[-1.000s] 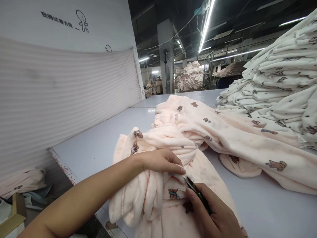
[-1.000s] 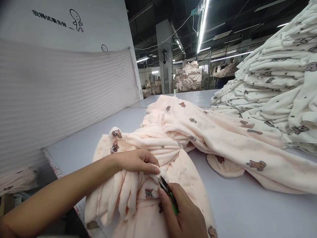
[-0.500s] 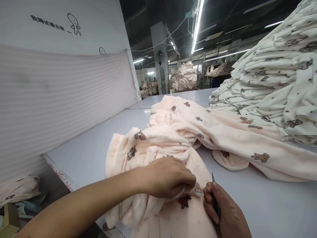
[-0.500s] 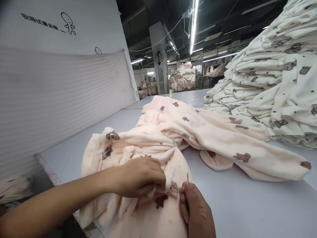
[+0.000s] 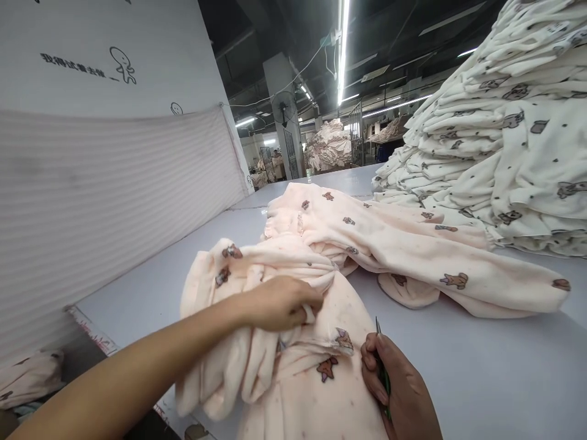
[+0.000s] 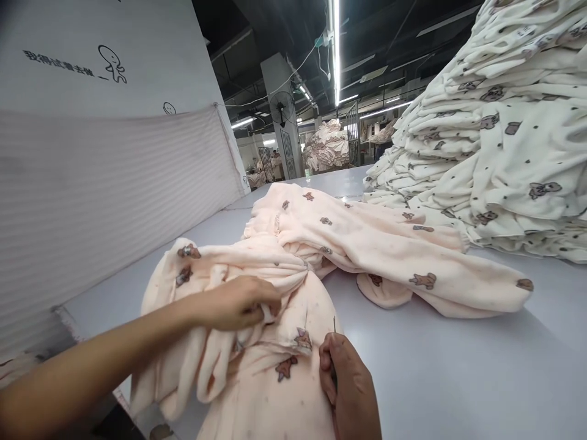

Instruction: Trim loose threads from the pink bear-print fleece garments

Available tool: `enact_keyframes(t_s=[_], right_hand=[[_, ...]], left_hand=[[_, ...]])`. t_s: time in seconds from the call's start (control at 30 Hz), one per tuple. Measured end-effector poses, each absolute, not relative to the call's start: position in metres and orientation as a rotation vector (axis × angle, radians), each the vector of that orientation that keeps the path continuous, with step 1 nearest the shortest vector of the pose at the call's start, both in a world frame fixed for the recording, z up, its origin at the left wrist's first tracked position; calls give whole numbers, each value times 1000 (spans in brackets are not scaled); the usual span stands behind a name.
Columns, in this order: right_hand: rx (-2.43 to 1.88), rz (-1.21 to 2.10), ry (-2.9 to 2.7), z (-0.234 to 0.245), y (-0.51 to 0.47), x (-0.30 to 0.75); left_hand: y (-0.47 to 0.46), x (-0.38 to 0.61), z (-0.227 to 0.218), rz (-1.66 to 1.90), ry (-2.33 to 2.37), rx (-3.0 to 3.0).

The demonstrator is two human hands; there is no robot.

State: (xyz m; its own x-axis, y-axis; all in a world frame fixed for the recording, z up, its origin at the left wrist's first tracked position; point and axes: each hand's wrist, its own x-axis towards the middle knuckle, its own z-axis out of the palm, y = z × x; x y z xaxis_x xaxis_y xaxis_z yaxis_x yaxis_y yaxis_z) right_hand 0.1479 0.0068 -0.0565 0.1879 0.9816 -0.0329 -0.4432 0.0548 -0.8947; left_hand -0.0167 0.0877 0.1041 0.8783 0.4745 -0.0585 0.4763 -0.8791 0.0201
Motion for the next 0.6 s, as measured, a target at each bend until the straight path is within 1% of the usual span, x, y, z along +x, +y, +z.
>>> enact_keyframes(t_s=[0.13, 0.23, 0.4, 0.6], right_hand=[[-938, 1238, -759, -56, 6, 148], [-956, 1212, -778, -56, 6, 148], [-1002, 1170, -828, -55, 5, 150], [-1119, 998, -1077, -48, -1, 145]], left_hand=[[102, -16, 125, -94, 940, 3032], [92, -2, 115, -190, 978, 3061], [72, 6, 90, -348, 789, 3045], [91, -2, 99, -419, 863, 2802]])
